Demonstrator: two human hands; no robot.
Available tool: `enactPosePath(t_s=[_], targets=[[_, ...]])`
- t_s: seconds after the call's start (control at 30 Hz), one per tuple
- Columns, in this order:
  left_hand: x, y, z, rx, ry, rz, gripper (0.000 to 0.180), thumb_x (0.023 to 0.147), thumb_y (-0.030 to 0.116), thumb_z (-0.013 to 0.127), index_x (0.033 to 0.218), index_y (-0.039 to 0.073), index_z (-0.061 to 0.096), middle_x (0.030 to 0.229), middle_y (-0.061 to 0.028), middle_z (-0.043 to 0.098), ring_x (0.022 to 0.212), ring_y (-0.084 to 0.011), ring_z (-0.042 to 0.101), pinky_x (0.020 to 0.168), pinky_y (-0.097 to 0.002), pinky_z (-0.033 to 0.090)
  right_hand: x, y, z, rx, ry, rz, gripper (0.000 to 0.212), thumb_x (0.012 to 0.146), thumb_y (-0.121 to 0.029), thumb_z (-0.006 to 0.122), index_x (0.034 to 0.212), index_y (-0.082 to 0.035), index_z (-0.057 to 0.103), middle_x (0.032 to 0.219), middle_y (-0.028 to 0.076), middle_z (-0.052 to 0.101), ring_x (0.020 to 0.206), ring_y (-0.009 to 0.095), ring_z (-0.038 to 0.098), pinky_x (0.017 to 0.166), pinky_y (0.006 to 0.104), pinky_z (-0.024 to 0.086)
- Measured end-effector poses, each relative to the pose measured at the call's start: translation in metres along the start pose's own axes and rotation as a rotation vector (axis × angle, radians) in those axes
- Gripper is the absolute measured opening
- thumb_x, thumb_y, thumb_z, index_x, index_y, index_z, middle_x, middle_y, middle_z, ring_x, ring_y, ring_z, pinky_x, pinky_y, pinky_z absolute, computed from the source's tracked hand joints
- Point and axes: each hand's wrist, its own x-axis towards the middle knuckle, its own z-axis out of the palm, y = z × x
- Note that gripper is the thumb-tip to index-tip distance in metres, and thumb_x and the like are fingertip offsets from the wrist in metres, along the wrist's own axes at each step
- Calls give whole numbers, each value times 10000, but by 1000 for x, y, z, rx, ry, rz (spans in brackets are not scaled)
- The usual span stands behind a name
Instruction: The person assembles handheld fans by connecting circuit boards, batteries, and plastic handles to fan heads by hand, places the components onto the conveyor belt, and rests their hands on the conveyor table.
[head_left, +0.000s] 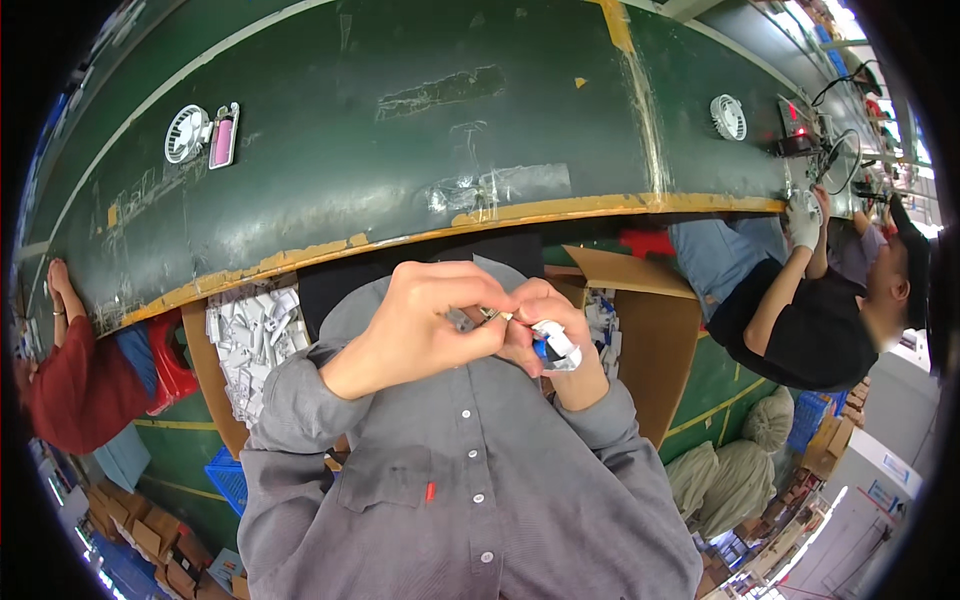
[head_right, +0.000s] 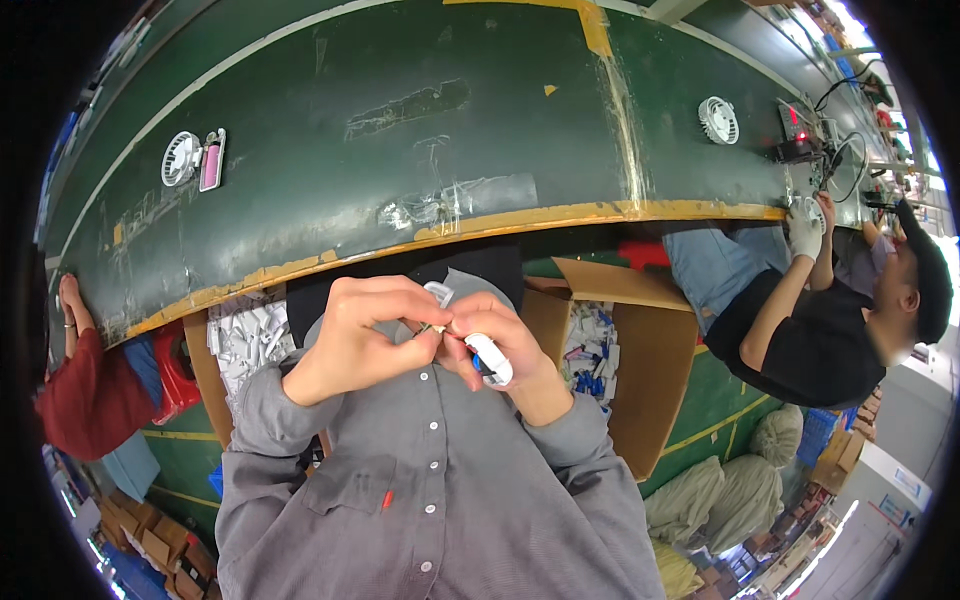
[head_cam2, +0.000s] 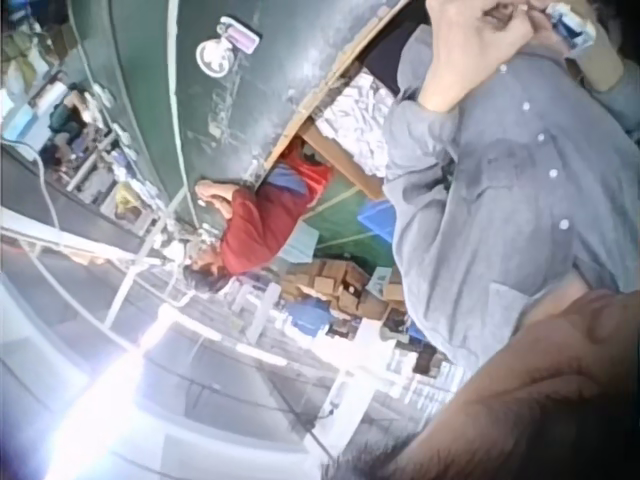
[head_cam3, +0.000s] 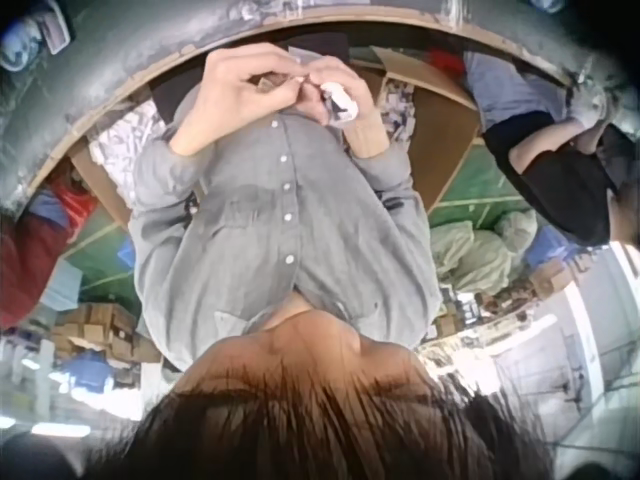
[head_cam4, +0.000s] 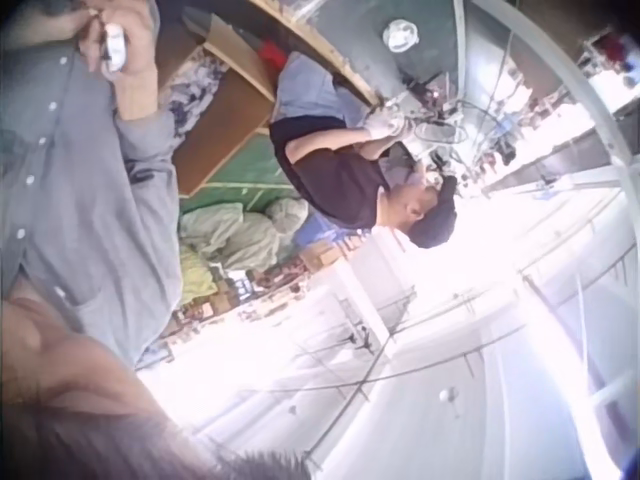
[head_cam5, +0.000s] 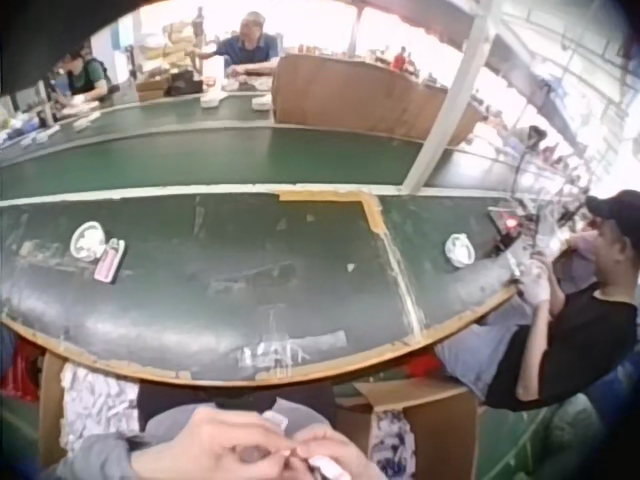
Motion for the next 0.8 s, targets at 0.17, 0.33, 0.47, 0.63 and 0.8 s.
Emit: enactPosePath(t_s=[0.17,0.33,0.47,0.63,0.8], targets=[[3,2,8,-68,61,-44,204,698,-8,707,896,9,749,824,-119,711,693,-176,697,631,-260,556,-2,8,-11,64,-23,-44,362,937,-185,453,712,50,611,459,123,518,357,167,407,431,300,304],[5,2,6,62,20,27,195,707,-2,709,898,3,750,828,-120,713,713,-173,702,631,-261,558,-7,10,-11,142,8,-20,380,953,-206,425,768,48,638,449,111,519,358,163,399,451,294,315],[8,1,5,-111,-36,-68,197,716,-1,712,910,0,749,832,-123,714,723,-162,702,625,-258,560,-9,12,-8,134,-29,-35,406,966,-215,397,762,31,647,436,99,513,361,158,390,470,287,321],[4,-5,7,-358,-11,-265,157,750,-30,688,901,-29,733,852,-108,719,712,-147,692,647,-257,564,-9,24,-9,288,-245,-128,323,981,-205,383,1018,27,604,443,77,520,355,149,395,477,290,314],[0,-24,-8,-678,100,-426,133,807,-81,658,927,-49,704,885,-99,713,803,-131,697,721,-250,568,-25,0,4,190,-374,-425,241,1000,-175,356,1099,-25,515,462,49,532,372,142,431,507,288,297]])
